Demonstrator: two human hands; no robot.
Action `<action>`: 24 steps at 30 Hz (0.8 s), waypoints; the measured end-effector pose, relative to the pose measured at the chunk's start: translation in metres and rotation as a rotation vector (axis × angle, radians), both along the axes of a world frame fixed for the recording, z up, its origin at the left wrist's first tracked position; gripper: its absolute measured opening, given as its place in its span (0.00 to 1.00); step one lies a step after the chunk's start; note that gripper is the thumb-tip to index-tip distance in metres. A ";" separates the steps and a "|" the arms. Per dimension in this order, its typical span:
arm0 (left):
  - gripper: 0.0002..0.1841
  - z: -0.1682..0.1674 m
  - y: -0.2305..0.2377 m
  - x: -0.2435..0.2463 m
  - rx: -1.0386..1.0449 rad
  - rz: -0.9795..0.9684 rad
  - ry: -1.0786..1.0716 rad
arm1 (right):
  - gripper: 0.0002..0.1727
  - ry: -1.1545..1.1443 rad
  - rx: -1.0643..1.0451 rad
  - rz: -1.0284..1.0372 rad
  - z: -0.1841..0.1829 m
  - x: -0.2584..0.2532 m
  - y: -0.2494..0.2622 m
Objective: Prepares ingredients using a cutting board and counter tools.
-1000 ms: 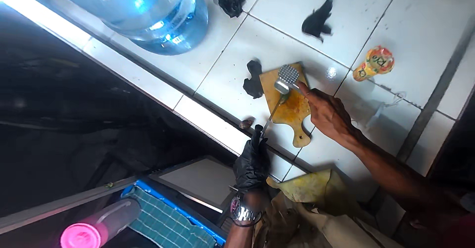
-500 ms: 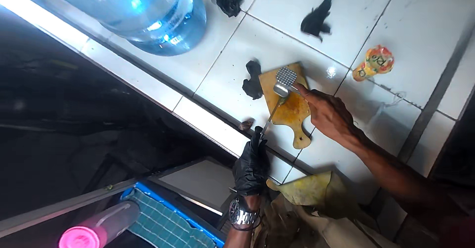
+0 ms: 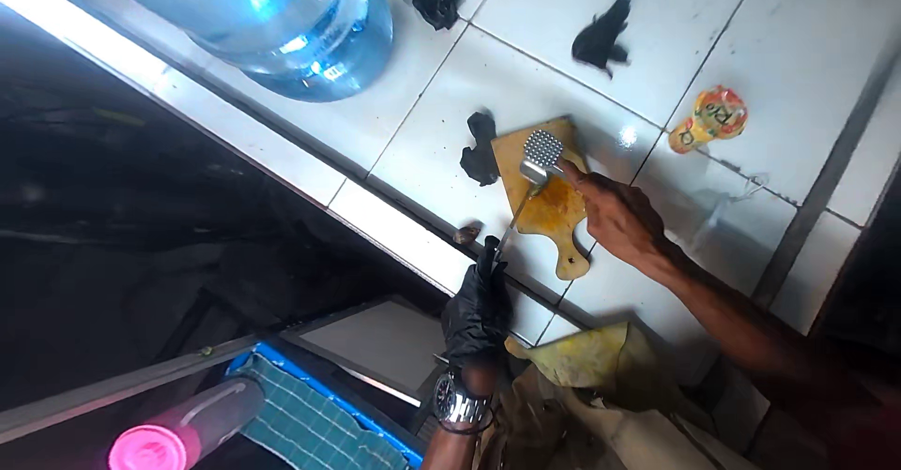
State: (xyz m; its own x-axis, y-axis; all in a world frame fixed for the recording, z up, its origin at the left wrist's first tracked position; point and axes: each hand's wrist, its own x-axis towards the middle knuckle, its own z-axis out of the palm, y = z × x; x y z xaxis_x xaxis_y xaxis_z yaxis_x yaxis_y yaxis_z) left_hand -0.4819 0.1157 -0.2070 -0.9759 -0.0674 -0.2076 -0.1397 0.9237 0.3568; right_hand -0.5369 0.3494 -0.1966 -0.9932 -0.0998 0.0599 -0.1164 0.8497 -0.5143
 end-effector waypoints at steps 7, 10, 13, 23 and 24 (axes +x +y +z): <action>0.24 0.000 0.000 0.002 0.002 -0.011 0.007 | 0.35 -0.007 0.004 -0.028 0.003 0.002 -0.003; 0.24 -0.003 0.000 0.000 -0.013 -0.003 -0.002 | 0.33 0.029 0.014 -0.012 0.021 -0.002 0.002; 0.24 -0.003 0.001 0.001 -0.008 0.014 -0.028 | 0.31 0.196 -0.065 -0.085 0.022 0.005 -0.002; 0.24 0.001 0.003 0.000 -0.031 0.021 -0.054 | 0.33 0.086 -0.038 -0.071 -0.007 0.006 -0.008; 0.24 0.003 0.003 -0.001 -0.026 0.013 -0.056 | 0.34 0.032 -0.025 -0.047 -0.016 0.003 -0.008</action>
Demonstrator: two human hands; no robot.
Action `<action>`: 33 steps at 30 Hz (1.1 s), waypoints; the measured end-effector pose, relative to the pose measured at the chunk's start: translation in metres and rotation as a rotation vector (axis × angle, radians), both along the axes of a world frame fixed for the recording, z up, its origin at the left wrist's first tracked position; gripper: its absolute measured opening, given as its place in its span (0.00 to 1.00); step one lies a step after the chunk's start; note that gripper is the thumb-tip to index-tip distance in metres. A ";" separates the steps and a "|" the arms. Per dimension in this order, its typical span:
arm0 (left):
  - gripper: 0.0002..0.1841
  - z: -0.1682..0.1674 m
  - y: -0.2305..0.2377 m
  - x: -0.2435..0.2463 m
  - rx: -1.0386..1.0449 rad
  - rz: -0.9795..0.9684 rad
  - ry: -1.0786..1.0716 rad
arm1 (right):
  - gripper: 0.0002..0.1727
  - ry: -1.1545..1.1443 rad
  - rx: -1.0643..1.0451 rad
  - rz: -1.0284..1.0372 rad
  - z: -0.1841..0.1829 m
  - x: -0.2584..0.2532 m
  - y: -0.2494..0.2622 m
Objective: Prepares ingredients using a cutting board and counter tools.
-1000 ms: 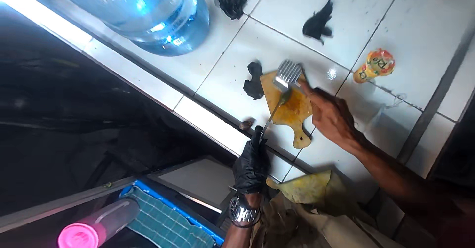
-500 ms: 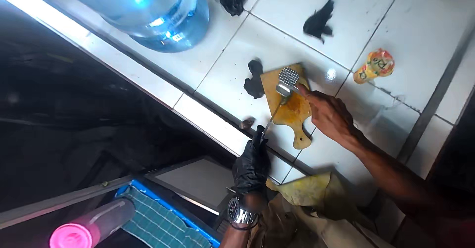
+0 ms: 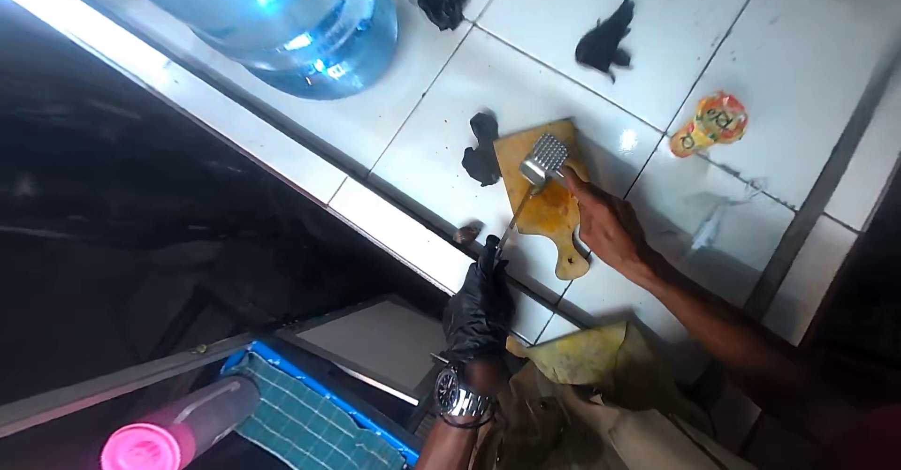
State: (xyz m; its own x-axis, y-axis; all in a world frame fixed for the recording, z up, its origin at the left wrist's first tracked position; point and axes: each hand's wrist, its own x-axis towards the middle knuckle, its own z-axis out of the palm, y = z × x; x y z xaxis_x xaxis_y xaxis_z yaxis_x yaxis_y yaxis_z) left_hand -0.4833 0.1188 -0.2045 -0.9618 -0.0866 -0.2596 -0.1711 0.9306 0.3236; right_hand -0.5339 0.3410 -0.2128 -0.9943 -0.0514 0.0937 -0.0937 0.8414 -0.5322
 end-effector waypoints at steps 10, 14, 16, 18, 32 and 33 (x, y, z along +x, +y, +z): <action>0.24 0.001 0.003 -0.005 -0.006 0.006 -0.005 | 0.33 -0.041 0.011 0.030 0.017 -0.009 0.004; 0.25 -0.001 0.004 -0.001 -0.001 0.002 -0.004 | 0.32 0.125 -0.058 -0.030 0.030 -0.004 0.002; 0.25 -0.001 0.004 0.001 -0.012 -0.004 -0.016 | 0.34 0.017 -0.025 -0.009 0.000 0.002 -0.002; 0.25 -0.002 0.003 -0.003 -0.009 -0.008 0.008 | 0.33 -0.046 0.019 0.019 0.012 -0.008 0.002; 0.25 -0.003 0.004 0.006 -0.028 -0.011 -0.005 | 0.32 0.004 -0.039 -0.039 0.008 0.007 -0.001; 0.24 -0.003 0.003 0.002 -0.027 -0.024 0.002 | 0.34 -0.055 -0.030 -0.024 -0.003 0.007 -0.003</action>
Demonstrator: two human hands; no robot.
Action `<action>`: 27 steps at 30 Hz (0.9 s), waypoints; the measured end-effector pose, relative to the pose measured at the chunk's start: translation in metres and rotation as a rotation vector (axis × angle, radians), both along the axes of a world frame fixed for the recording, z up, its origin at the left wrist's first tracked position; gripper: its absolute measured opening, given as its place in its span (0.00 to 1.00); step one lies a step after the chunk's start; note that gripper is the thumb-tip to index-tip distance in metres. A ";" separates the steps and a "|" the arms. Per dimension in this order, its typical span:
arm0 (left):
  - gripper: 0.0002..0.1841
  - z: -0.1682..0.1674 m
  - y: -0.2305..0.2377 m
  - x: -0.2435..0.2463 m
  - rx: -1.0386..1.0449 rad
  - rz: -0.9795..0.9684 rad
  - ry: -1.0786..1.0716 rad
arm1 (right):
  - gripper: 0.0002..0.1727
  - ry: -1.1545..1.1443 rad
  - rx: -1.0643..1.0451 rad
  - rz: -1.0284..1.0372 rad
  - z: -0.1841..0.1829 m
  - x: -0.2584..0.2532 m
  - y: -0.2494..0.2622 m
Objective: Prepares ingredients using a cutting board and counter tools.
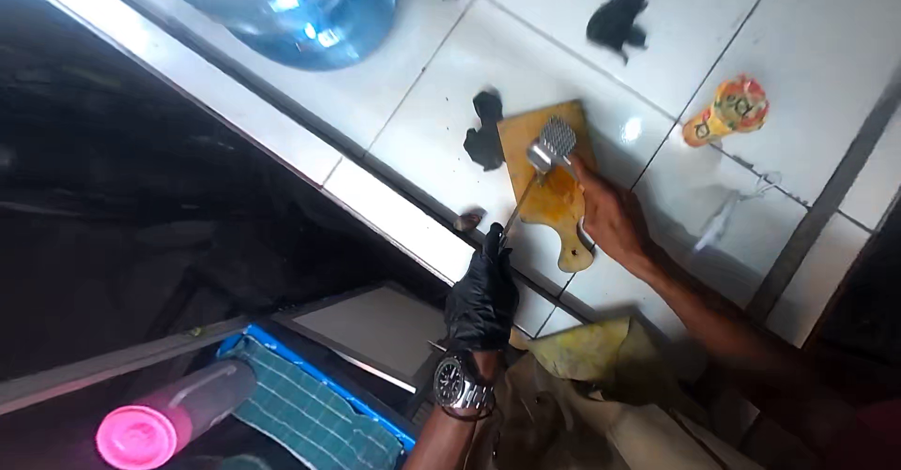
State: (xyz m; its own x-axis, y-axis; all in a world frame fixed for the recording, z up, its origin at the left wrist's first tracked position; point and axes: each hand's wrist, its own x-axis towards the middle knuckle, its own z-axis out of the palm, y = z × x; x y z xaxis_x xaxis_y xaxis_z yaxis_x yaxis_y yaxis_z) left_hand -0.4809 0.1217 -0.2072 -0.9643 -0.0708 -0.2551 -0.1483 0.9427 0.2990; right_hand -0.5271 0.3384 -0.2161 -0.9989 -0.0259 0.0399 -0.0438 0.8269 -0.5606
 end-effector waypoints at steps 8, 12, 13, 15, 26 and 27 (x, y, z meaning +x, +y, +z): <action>0.25 0.005 0.002 -0.004 0.008 0.013 -0.055 | 0.31 0.071 -0.012 -0.020 0.024 -0.010 0.003; 0.25 0.004 0.004 -0.011 -0.001 0.022 -0.049 | 0.32 -0.116 -0.009 0.045 0.024 -0.024 0.010; 0.24 0.005 0.003 -0.007 -0.001 0.019 -0.052 | 0.31 -0.094 -0.020 0.042 0.033 -0.021 0.013; 0.24 0.005 0.003 -0.009 0.001 0.009 -0.048 | 0.30 0.040 -0.067 -0.018 0.045 -0.016 0.010; 0.25 0.006 0.004 -0.011 0.000 0.028 -0.108 | 0.31 0.084 -0.064 -0.074 0.015 -0.031 0.006; 0.25 0.005 0.002 -0.009 -0.011 0.014 -0.118 | 0.31 0.007 -0.044 -0.055 0.002 -0.029 0.004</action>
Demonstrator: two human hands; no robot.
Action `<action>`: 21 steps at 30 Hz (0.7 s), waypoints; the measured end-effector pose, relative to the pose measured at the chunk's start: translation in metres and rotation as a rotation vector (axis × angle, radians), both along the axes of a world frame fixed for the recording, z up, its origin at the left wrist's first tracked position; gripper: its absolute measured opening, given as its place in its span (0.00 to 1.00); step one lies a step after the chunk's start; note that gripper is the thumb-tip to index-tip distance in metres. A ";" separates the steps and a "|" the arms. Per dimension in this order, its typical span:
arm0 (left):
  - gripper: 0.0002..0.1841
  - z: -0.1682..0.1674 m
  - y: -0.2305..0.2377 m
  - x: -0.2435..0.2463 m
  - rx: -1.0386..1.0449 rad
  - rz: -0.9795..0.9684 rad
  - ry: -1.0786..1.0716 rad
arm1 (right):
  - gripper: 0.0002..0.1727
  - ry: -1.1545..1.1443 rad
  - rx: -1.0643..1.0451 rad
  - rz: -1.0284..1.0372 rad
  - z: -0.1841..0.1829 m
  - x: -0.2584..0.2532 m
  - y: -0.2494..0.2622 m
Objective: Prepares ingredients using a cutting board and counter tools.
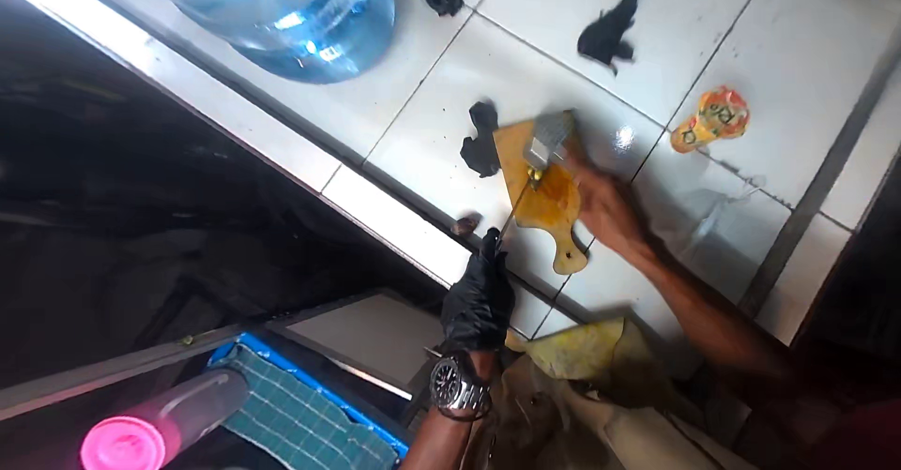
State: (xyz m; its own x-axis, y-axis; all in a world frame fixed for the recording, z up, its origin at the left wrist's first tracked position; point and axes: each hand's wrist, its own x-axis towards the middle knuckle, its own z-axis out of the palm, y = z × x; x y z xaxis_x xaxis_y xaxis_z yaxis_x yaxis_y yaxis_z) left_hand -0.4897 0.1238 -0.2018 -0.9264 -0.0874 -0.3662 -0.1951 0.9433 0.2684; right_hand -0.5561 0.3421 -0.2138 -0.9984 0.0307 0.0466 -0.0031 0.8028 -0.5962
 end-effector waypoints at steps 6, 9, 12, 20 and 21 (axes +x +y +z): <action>0.24 -0.003 0.000 -0.006 -0.007 -0.014 0.052 | 0.32 -0.030 0.054 0.042 0.042 -0.008 0.001; 0.25 -0.001 0.000 -0.003 -0.003 -0.014 0.022 | 0.33 -0.174 0.095 0.108 0.010 -0.013 0.002; 0.24 -0.001 -0.001 0.001 0.002 -0.011 0.008 | 0.31 -0.203 0.053 0.072 0.013 -0.021 0.010; 0.24 0.010 0.004 0.015 0.135 0.051 0.055 | 0.30 0.019 0.093 -0.098 -0.027 -0.002 -0.007; 0.24 0.012 0.005 0.019 0.155 0.062 0.064 | 0.29 0.047 0.121 -0.094 -0.027 0.004 -0.007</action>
State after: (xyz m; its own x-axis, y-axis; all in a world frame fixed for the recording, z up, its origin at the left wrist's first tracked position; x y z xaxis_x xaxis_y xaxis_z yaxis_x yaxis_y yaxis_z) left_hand -0.4710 0.1285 -0.1902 -0.9430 -0.0922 -0.3199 -0.2293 0.8765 0.4233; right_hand -0.5524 0.3351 -0.2410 -0.9881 0.1151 0.1023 0.0496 0.8670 -0.4959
